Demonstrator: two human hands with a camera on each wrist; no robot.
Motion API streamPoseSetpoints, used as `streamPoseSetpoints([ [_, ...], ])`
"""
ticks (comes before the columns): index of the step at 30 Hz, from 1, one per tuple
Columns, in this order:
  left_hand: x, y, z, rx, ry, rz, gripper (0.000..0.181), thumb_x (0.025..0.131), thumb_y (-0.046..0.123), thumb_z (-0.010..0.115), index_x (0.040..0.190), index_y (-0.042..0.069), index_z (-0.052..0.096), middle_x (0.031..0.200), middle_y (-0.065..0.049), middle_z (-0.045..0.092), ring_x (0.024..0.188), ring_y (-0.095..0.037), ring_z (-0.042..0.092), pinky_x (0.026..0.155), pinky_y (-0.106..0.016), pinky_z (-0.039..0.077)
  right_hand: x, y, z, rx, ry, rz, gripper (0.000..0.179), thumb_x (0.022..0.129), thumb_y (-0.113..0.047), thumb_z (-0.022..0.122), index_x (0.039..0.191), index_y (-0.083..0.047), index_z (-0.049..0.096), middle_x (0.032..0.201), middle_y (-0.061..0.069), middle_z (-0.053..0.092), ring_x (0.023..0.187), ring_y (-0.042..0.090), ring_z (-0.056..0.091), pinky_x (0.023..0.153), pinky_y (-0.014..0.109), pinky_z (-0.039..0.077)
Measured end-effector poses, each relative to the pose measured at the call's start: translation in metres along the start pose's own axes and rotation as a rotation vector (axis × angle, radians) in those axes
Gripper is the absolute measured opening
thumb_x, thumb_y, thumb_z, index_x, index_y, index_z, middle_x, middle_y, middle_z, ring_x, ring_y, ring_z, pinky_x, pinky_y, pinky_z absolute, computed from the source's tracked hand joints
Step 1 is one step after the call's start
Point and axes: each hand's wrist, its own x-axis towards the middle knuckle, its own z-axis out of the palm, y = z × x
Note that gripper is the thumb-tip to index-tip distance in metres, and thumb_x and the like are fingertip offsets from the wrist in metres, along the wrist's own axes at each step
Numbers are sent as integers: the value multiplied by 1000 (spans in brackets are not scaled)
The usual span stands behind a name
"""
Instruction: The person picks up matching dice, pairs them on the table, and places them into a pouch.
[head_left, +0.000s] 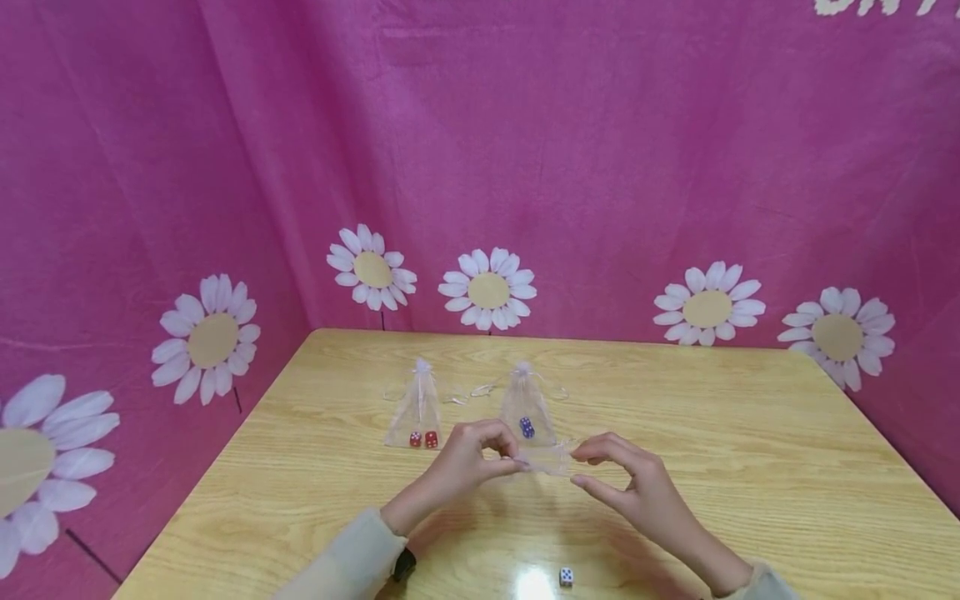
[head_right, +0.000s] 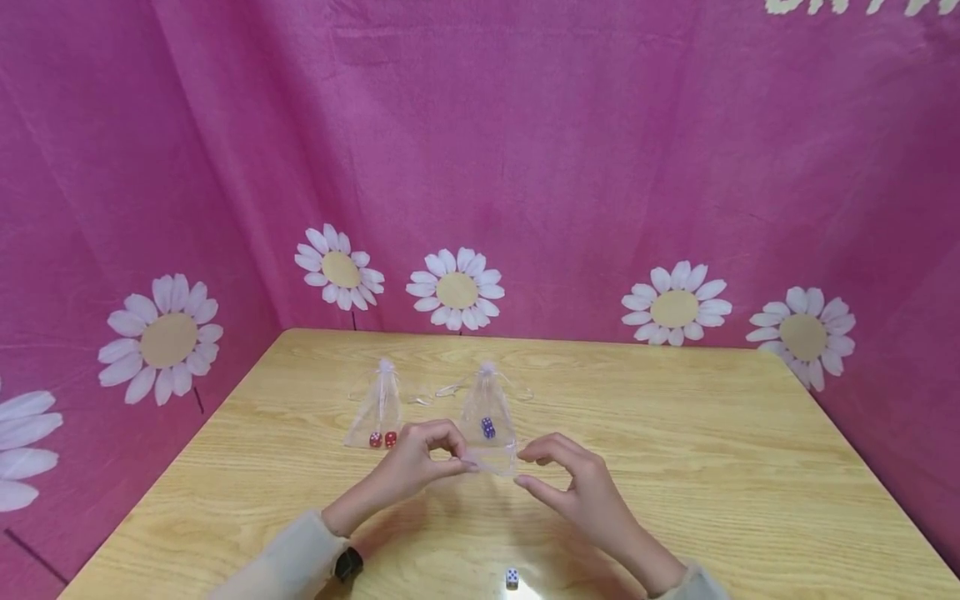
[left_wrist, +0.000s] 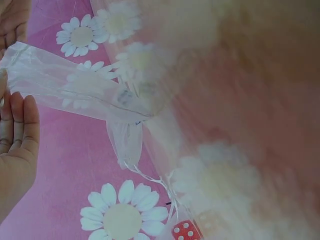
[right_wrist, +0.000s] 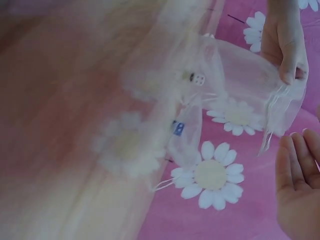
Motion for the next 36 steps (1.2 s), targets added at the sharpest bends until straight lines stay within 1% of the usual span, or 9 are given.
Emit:
streamPoseSetpoints([
  [6, -1, -1, -3, -1, 23, -8, 13, 82, 11, 78, 79, 9, 66, 83, -5, 70, 77, 2, 59, 81, -23, 57, -8, 11, -8, -21, 24, 41, 35, 73, 1, 81, 98, -20, 69, 93, 0, 70, 86, 4, 65, 79, 11, 51],
  [11, -1, -2, -4, -7, 30, 4, 13, 81, 9, 78, 79, 8, 66, 83, -6, 70, 77, 1, 61, 82, -25, 58, -12, 17, -7, -27, -46, 13, 33, 73, 0, 82, 96, -20, 69, 90, -3, 70, 82, 7, 65, 74, 15, 53],
  [15, 0, -3, -4, -9, 29, 10, 13, 81, 9, 78, 80, 7, 65, 83, -6, 69, 77, 1, 61, 83, -24, 58, -14, 15, 0, -4, -170, -75, 29, 75, -1, 80, 96, -16, 67, 91, -1, 70, 83, 9, 65, 72, 20, 55],
  [19, 1, -3, -3, -9, 31, 25, 13, 82, 9, 78, 79, 7, 65, 82, -6, 69, 76, 2, 59, 82, -21, 57, -17, 6, 4, 12, -356, -138, 23, 80, -5, 78, 97, -13, 65, 93, -1, 69, 84, 9, 65, 71, 22, 56],
  [23, 1, -4, -3, 1, 34, 35, 13, 82, 9, 78, 78, 8, 65, 83, -6, 69, 75, 3, 58, 79, -20, 56, -21, -3, 4, -15, -586, -105, 13, 90, -24, 71, 98, -16, 66, 96, -7, 66, 87, 1, 63, 72, 19, 56],
  [26, 1, -5, -3, 5, 34, 34, 14, 82, 10, 78, 78, 8, 65, 83, -6, 69, 75, 3, 58, 80, -20, 56, -24, -8, 4, -45, -688, -79, 16, 94, -36, 64, 98, -21, 67, 98, -12, 63, 90, -5, 59, 74, 17, 55],
  [29, 1, -5, -3, 2, 33, 38, 14, 81, 9, 78, 78, 8, 65, 82, -6, 69, 75, 3, 59, 80, -20, 56, -27, -11, 6, -87, -696, -125, 13, 95, -37, 63, 96, -24, 67, 97, -15, 62, 88, -8, 56, 75, 14, 53],
  [34, 0, -7, -1, -9, 26, 54, 14, 81, 9, 78, 78, 7, 64, 82, -7, 69, 75, 3, 59, 81, -20, 57, -29, -11, 11, -161, -643, -298, 8, 93, -31, 68, 91, -23, 67, 89, -15, 61, 81, -10, 53, 71, 3, 44],
  [36, -1, -7, -1, -13, 21, 56, 14, 81, 9, 78, 78, 7, 64, 82, -7, 69, 75, 3, 59, 82, -20, 57, -30, -11, 13, -174, -630, -345, 7, 91, -28, 69, 90, -21, 68, 88, -14, 62, 80, -10, 53, 70, 0, 42],
])
